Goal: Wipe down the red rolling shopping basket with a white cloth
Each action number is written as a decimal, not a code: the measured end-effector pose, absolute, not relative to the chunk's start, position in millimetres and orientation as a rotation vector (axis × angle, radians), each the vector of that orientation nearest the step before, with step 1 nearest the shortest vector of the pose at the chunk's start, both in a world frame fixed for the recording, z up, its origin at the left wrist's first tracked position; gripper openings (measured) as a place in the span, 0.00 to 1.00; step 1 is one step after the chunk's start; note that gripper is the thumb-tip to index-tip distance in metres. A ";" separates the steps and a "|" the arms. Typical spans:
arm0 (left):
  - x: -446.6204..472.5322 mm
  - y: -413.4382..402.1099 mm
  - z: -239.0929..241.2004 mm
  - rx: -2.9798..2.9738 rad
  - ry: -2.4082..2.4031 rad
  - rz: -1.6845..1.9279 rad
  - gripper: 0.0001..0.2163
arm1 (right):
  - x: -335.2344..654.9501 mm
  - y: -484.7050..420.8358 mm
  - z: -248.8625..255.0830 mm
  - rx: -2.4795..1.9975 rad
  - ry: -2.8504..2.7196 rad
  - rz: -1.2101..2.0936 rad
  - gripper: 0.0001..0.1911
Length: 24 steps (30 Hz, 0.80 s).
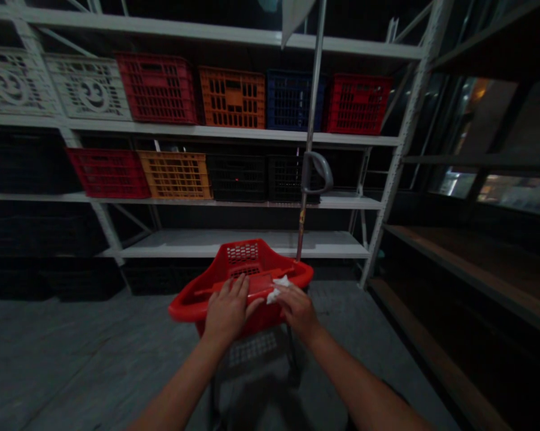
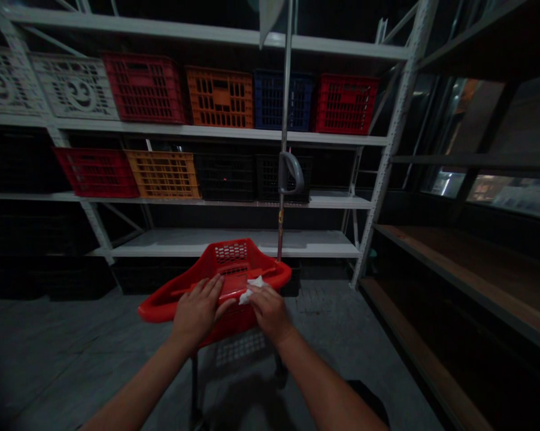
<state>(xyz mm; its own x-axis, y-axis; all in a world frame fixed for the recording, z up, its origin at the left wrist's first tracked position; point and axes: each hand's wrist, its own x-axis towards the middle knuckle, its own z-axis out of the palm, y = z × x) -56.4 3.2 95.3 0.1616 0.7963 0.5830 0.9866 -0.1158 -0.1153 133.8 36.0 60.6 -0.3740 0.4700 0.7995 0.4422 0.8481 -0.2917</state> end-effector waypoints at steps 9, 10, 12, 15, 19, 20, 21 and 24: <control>-65.9 6.9 91.1 -1.972 -1.626 -0.600 0.26 | 189.8 78.1 71.1 -1.287 -1.456 0.156 0.10; -66.1 7.2 90.8 -1.970 -1.624 -0.598 0.26 | 181.6 73.9 68.1 -1.242 -1.431 0.159 0.11; -67.2 7.7 90.6 -1.971 -1.623 -0.590 0.26 | 157.7 59.7 60.5 -1.119 -1.439 0.167 0.11; -71.4 8.3 91.2 -1.984 -1.620 -0.577 0.26 | 126.5 39.0 50.7 -0.972 -1.608 0.203 0.10; -80.2 9.1 92.0 -2.002 -1.597 -0.567 0.27 | 134.7 44.5 51.9 -1.002 -1.546 0.216 0.12; -82.5 9.3 92.0 -2.008 -1.587 -0.568 0.27 | 143.6 53.1 55.2 -1.045 -1.468 0.234 0.12; -84.7 9.4 92.1 -2.012 -1.576 -0.575 0.27 | 152.7 63.9 59.3 -1.092 -1.394 0.274 0.12; -90.2 10.1 92.6 -2.018 -1.546 -0.610 0.27 | 170.6 102.0 73.3 -1.177 -1.285 0.569 0.10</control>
<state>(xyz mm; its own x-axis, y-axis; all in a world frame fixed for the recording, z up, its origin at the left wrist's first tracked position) -90.2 10.1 92.6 0.2464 0.7336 0.6334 0.9684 -0.2119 -0.1313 170.6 102.0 73.3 0.2600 0.8665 0.4262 0.2667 0.3597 -0.8941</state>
